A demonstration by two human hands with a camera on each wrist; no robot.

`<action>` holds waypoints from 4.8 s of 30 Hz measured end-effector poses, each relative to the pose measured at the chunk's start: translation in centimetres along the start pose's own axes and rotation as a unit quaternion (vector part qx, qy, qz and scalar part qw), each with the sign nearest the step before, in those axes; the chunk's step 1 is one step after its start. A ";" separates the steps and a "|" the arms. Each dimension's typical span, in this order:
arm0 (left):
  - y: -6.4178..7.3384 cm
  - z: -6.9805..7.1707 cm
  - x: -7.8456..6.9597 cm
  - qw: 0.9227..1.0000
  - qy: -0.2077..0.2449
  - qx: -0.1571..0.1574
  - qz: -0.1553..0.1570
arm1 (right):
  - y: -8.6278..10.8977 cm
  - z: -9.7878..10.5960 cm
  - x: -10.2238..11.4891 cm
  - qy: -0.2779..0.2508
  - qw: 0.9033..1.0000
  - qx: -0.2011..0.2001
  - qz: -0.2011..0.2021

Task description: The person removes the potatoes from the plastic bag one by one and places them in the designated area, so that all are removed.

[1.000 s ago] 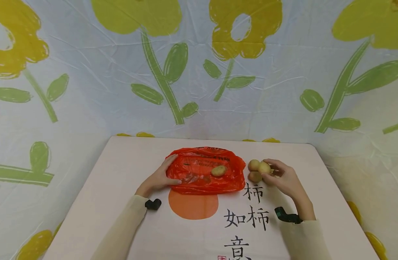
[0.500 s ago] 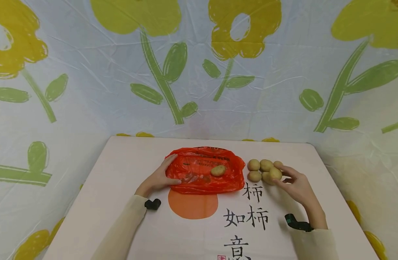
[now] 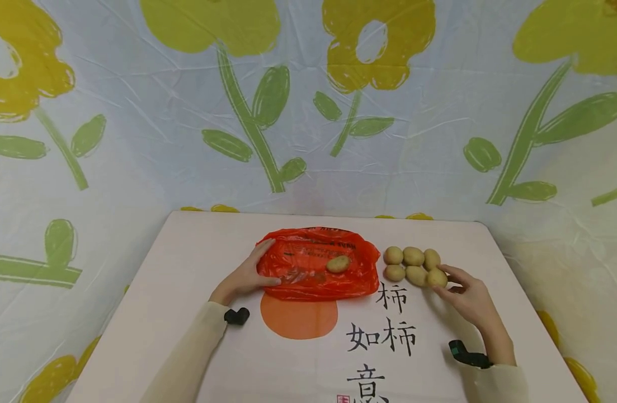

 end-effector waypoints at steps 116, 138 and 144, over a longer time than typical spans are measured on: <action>0.2 -0.1 -0.5 1.000 0.000 -0.001 0.021 | -5.5 -8.2 6.4 -0.027 0.997 0.061 0.040; 0.1 0.1 -0.5 1.000 0.008 -0.009 0.014 | -7.6 -14.5 11.3 -0.099 0.982 0.139 0.081; -0.1 0.2 -0.5 1.000 0.013 -0.005 0.018 | -9.1 -15.2 12.9 -0.105 0.978 0.158 0.091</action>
Point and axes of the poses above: each hand's wrist, its own y-axis away from the middle knuckle, its own z-axis out of the back of the hand, x = y × z, the point moved 2 cm from there along -y, towards the middle knuckle, and after that the axes turned 15 degrees about -y, right-handed, at the moved point
